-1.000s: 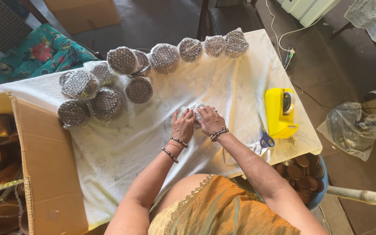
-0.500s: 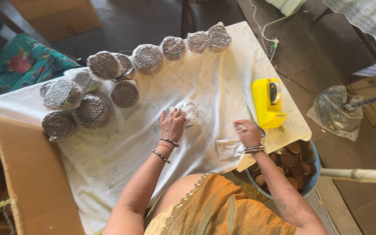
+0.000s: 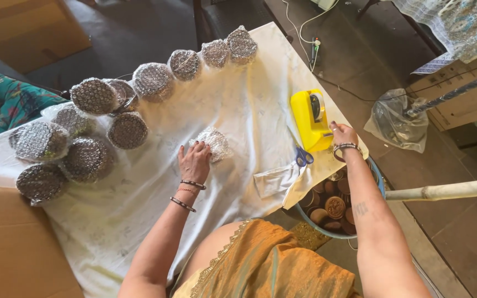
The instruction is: The person wraps a small, round, brown object in bubble wrap. They use scissors to cut the bubble wrap and a tape dispenser to secure it. The wrapped object is then placed on a table with other similarly wrapped items.
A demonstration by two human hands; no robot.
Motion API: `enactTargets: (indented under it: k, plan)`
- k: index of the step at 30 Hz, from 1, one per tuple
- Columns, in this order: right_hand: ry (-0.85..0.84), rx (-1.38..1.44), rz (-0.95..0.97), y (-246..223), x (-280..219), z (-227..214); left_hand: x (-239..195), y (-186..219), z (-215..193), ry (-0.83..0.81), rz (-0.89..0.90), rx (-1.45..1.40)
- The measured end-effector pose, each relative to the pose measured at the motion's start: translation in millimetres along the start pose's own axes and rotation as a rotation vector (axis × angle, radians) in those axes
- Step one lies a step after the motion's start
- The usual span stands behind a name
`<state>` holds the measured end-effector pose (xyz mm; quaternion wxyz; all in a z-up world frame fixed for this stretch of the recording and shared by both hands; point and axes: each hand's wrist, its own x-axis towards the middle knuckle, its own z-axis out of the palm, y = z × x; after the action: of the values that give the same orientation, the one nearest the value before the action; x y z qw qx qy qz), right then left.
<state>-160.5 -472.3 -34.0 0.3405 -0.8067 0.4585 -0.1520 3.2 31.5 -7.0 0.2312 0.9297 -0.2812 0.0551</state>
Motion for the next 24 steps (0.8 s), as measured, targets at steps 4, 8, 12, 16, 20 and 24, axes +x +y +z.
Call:
enactTargets:
  k: [4,8,12,16,20,24]
  plan:
    - [-0.253,0.234,0.199,-14.7,15.6,3.8,1.7,1.3,-2.1,-0.002,-0.002,-0.005]
    - [-0.315,0.263,0.169,-2.6,34.5,10.1,0.0,0.6,-0.3,-0.006,0.002,0.022]
    - [-0.292,0.222,0.177,3.3,33.7,7.1,0.4,0.4,1.6,0.012,0.009,0.033]
    - [-0.254,0.31,0.139,-17.0,-0.9,-7.2,-0.2,1.2,-0.4,0.004,0.006,0.039]
    - [-0.059,0.228,-0.038,-24.8,-11.6,-13.3,0.5,0.3,-0.7,0.007,0.023,0.067]
    - [-0.21,0.438,0.152,-30.4,-19.3,-25.7,0.3,-0.7,2.5,0.026,0.026,0.061]
